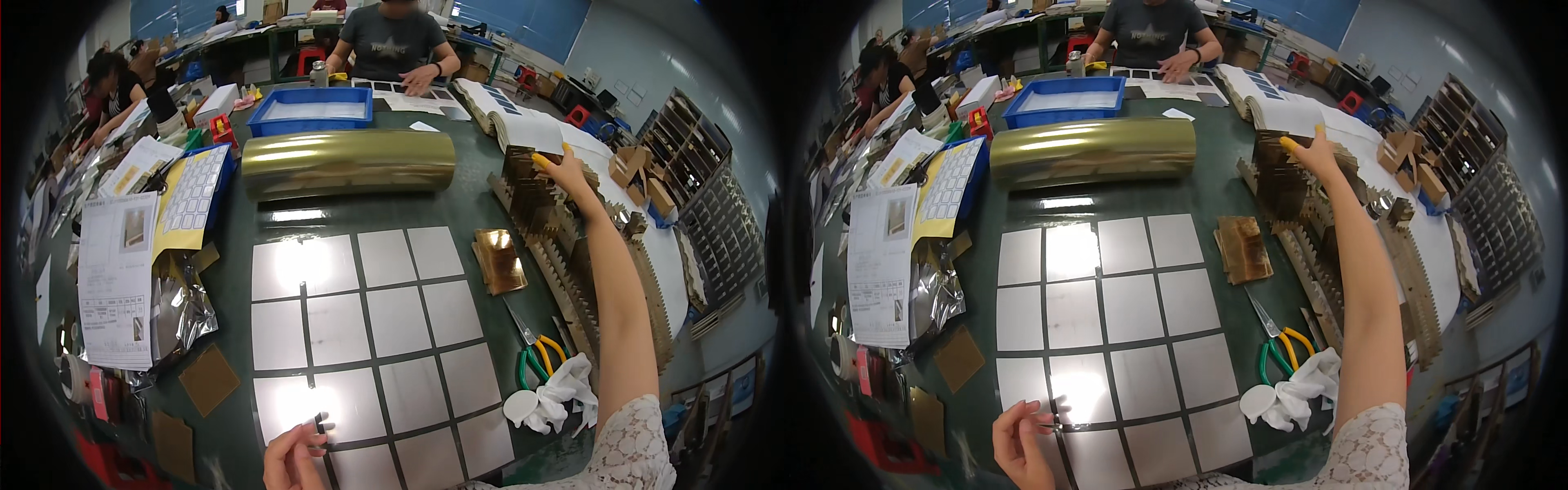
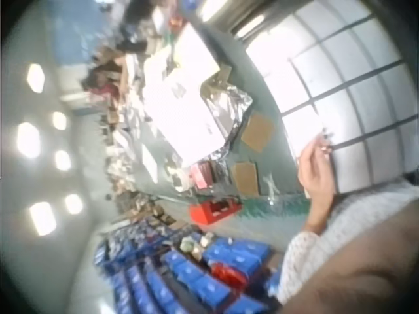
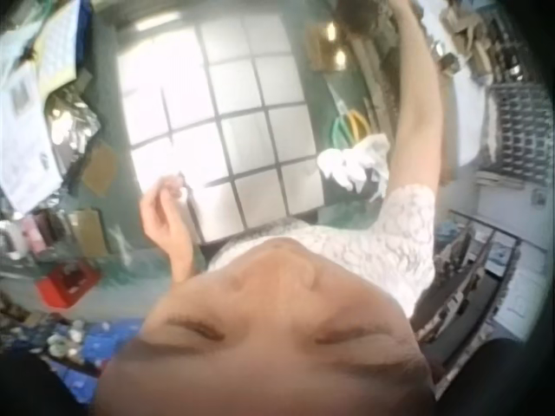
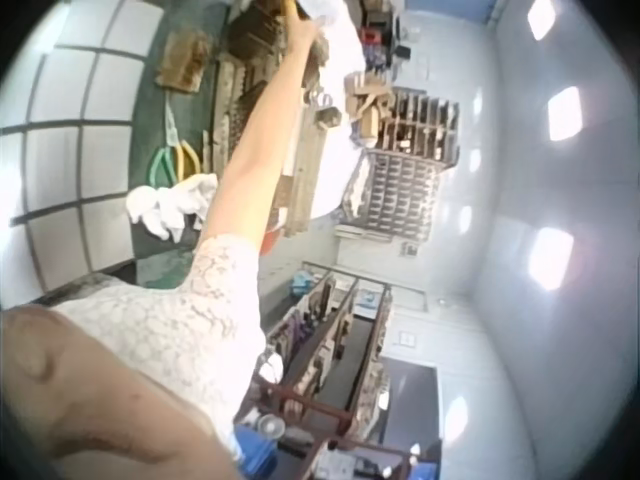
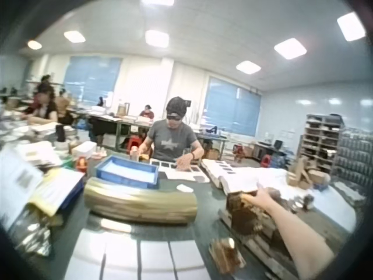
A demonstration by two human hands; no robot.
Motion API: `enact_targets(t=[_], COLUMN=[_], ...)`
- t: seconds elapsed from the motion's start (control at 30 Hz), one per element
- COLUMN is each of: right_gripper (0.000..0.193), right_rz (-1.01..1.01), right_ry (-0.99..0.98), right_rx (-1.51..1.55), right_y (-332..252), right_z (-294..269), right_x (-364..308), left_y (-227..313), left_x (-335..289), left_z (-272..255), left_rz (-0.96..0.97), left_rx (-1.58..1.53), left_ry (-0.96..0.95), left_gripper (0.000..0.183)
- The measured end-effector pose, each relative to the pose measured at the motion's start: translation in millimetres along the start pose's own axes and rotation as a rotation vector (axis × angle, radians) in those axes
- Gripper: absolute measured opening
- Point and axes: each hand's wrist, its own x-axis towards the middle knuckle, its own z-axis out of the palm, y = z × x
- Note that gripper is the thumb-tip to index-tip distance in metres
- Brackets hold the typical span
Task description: The person picks up small square mirrors from a stack, wipes them with a white cloth, and places them into a cardboard holder. They also use scissors to cut a sheet of white material on the table.
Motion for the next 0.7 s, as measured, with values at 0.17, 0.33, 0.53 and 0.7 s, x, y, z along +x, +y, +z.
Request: enact_targets(t=[0.17,0.33,0.53,0.7], right_gripper=[0.106,0.107,0.105,0.097], right_rz=[0.04,0.071,0.025,-0.099], right_ry=[-0.183,-0.229,-0.15,0.055], right_rx=[-0.146,-0.109,-0.071,-0.098], right_y=[33.5,30.2,21.9,72.6], right_z=[16.8,13.1,-14.2,-99.9], right_x=[11.9,6.8,8.1,18.5], left_y=[-0.1,3.5,12.8,27.5], left_x=[-0.2,-1.9,-7.4,-12.2], left_z=[7.2,11.7,19.6,34.8], left_rz=[-0.049,-0.049,-0.051,0.035], left_rx=[-0.019,-0.004,0.005,0.058], left_ry=[-0.017,-0.038,-0.022,-0.097], left_gripper=[0.019,0.02,0.021,0.023])
